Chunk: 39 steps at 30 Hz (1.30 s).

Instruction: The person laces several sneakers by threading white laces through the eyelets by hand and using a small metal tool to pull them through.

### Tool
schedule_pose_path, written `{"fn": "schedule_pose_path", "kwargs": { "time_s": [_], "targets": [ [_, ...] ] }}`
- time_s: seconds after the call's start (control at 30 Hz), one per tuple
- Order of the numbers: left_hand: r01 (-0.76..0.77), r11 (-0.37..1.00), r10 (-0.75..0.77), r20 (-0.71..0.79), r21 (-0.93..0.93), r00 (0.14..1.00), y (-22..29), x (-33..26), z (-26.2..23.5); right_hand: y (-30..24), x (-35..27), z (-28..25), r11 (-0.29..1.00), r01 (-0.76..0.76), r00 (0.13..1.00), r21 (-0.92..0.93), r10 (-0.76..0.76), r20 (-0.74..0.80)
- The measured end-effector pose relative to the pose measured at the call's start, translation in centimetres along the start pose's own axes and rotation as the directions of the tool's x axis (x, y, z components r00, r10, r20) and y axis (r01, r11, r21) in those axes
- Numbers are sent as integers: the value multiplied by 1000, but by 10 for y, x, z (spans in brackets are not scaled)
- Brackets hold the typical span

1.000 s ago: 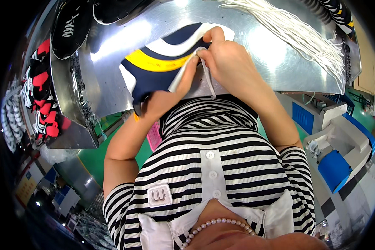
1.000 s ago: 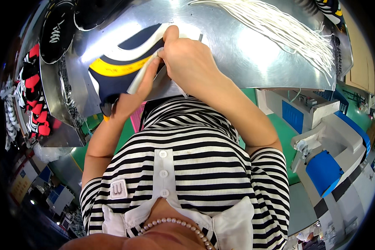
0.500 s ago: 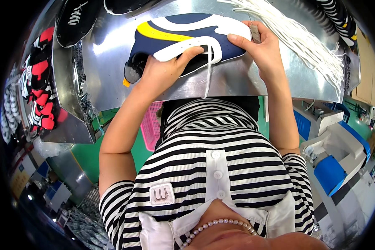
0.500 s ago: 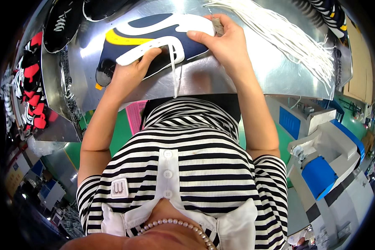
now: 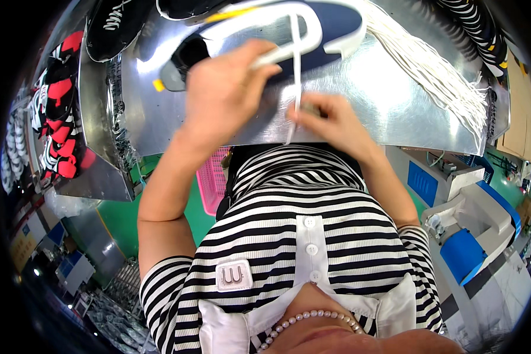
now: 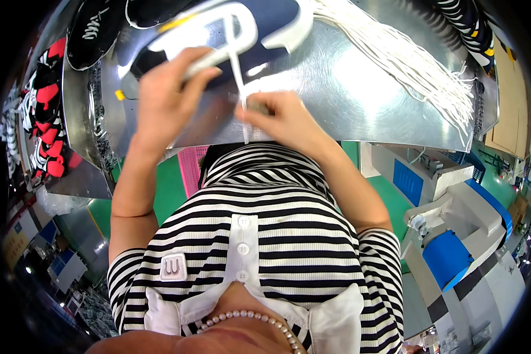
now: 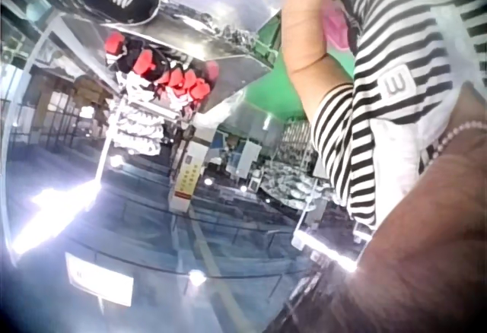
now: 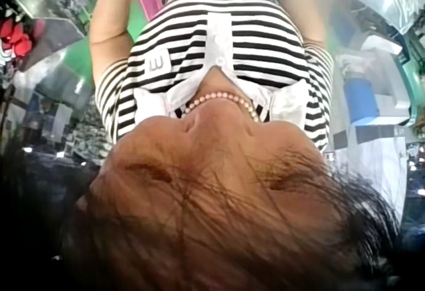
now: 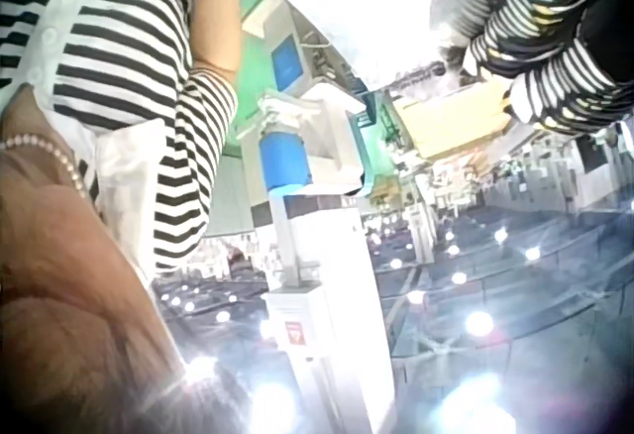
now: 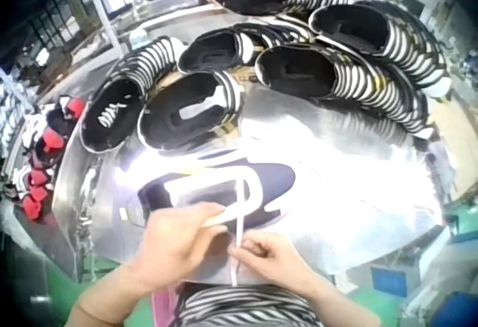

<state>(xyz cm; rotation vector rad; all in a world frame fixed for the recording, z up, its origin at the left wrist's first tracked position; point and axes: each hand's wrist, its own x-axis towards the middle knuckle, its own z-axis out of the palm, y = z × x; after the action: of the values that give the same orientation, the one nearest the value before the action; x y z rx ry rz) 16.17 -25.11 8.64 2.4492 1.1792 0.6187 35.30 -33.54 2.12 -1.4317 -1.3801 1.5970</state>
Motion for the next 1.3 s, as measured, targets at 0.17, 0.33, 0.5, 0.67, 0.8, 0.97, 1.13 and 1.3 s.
{"fn": "schedule_pose_path", "kwargs": {
  "time_s": [0.17, 0.33, 0.5, 0.67, 0.8, 0.97, 1.13, 1.3],
  "targets": [
    [-13, 970, -44, -230, -242, 972, -6, 23, -50, 32, -79, -11, 969, 52, 993, -240, -24, 118],
    [61, 995, -41, 250, -74, 967, -6, -4, 2, 1, -69, -17, 984, 161, 954, 76, -136, -266],
    [59, 998, -65, 444, 26, 894, -2, -7, 11, -23, -14, -33, 944, 331, 890, -6, -314, -329],
    [-34, 999, 36, 300, -15, 953, 4, -9, 7, -27, 17, -34, 938, 330, 893, -107, -347, -285],
    [50, 997, -69, 379, 61, 923, 28, 11, 8, -21, 34, -32, 888, 453, 828, 80, -386, -408],
    [49, 995, -76, 376, 82, 924, 18, 18, 32, -19, 45, -41, 922, 346, 890, 170, -266, -370],
    [35, 999, -39, 238, 23, 971, 10, 16, 39, -12, 27, -35, 919, 328, 857, 221, -190, -478],
    [5, 1000, -4, 201, -3, 980, 5, 16, 43, -1, -13, -25, 981, 183, 931, -58, -192, -310]
  ]
}}
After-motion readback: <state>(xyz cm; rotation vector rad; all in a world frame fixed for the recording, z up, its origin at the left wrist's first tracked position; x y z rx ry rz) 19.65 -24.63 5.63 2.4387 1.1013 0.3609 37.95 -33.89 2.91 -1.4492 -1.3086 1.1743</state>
